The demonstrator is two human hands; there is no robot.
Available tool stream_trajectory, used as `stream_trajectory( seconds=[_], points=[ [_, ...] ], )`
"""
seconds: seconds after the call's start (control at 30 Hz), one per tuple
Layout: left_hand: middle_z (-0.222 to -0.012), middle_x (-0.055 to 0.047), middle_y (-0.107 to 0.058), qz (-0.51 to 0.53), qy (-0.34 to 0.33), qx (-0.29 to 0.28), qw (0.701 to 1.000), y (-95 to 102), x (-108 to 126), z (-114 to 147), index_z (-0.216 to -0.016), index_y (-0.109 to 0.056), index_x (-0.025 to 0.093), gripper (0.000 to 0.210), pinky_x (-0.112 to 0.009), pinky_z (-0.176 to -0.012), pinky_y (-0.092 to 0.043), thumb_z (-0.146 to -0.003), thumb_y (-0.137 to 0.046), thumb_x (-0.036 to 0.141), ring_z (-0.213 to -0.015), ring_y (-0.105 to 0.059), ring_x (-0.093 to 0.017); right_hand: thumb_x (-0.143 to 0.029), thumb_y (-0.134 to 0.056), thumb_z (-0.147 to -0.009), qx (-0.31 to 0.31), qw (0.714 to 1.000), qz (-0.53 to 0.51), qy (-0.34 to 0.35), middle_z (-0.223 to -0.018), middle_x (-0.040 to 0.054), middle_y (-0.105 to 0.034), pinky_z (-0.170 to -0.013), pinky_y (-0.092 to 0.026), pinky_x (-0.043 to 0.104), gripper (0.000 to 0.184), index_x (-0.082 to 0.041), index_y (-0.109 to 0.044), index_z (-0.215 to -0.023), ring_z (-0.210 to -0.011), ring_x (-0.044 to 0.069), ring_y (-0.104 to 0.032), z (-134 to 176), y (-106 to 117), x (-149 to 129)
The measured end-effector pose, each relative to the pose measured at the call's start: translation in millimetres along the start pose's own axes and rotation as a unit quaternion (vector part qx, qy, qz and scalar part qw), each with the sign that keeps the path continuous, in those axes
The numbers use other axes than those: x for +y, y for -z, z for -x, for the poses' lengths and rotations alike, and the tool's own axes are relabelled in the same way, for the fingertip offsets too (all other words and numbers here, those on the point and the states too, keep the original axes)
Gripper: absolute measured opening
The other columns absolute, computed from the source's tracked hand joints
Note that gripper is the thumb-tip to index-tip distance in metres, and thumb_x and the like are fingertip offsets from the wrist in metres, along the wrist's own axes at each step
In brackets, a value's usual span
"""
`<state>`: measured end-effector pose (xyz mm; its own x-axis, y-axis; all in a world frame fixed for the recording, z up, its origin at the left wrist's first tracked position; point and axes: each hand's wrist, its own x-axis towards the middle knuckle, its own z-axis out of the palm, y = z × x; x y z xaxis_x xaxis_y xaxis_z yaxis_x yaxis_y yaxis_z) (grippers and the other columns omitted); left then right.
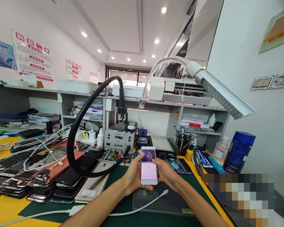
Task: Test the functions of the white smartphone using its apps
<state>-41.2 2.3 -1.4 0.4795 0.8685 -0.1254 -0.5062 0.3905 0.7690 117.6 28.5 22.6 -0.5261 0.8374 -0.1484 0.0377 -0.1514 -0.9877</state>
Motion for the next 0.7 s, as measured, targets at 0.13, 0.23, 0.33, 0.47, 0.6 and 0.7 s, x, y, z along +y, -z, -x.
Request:
stream_trajectory(
  seconds=[0.13,0.23,0.33,0.47,0.6,0.7],
  points=[
    [-0.09,-0.013,-0.067,-0.006,-0.008,0.009,1.0,-0.3,0.4,0.3,-0.124,-0.057,0.016,0.063,-0.038,-0.053,-0.057,-0.086,-0.045,0.064,-0.073,-0.068,-0.028,-0.042,-0.046,-0.092,-0.001,1.0,-0.002,0.002,-0.108,0.0138,-0.069,-0.065,-0.051,0.036,0.043,-0.019,-0.055,-0.127,-0.095,0.029,-0.065,-0.5,0.4,0.7],
    [-0.094,-0.014,-0.067,-0.008,-0.008,0.002,1.0,0.9,0.1,-0.1,-0.124,-0.057,0.016,0.064,-0.038,-0.053,-0.057,-0.085,-0.046,0.065,-0.076,-0.069,-0.029,-0.041,-0.047,-0.092,0.005,1.0,-0.007,-0.002,-0.111,0.0144,-0.069,-0.068,-0.051,0.039,0.043,-0.019,-0.054,-0.128,-0.097,0.03,-0.065,-1.9,0.7,2.6],
    [-0.094,-0.014,-0.067,-0.009,-0.007,0.0,1.0,1.5,-0.3,-0.6,-0.124,-0.057,0.016,0.065,-0.038,-0.054,-0.057,-0.085,-0.046,0.066,-0.076,-0.068,-0.029,-0.042,-0.047,-0.091,0.006,1.0,-0.017,-0.001,-0.112,0.0146,-0.069,-0.071,-0.052,0.041,0.044,-0.019,-0.055,-0.127,-0.098,0.03,-0.065,-3.7,1.8,5.1],
    [-0.093,-0.013,-0.067,-0.007,-0.008,0.004,1.0,-1.0,0.3,0.5,-0.123,-0.057,0.016,0.062,-0.038,-0.053,-0.057,-0.086,-0.045,0.064,-0.075,-0.068,-0.028,-0.043,-0.049,-0.089,0.0,1.0,-0.023,0.0,-0.113,0.0149,-0.069,-0.072,-0.052,0.042,0.045,-0.019,-0.055,-0.127,-0.099,0.03,-0.065,-4.3,3.2,5.8],
    [-0.089,-0.012,-0.066,-0.01,-0.005,0.012,1.0,-3.0,1.5,2.7,-0.124,-0.057,0.016,0.063,-0.038,-0.054,-0.057,-0.086,-0.043,0.065,-0.075,-0.068,-0.028,-0.03,-0.057,-0.079,-0.017,1.0,0.015,0.012,-0.111,0.0141,-0.069,-0.069,-0.053,0.039,0.052,-0.02,-0.052,-0.13,-0.098,0.031,-0.065,-0.5,2.4,1.2],
    [-0.091,-0.013,-0.066,-0.008,-0.008,0.008,1.0,-1.9,1.5,2.6,-0.123,-0.058,0.015,0.065,-0.038,-0.054,-0.057,-0.085,-0.045,0.066,-0.076,-0.068,-0.029,-0.019,-0.06,-0.069,-0.026,0.998,0.047,0.017,-0.113,0.0129,-0.069,-0.069,-0.053,0.037,0.06,-0.02,-0.051,-0.129,-0.1,0.031,-0.065,3.1,0.6,-2.5]
  ],
)
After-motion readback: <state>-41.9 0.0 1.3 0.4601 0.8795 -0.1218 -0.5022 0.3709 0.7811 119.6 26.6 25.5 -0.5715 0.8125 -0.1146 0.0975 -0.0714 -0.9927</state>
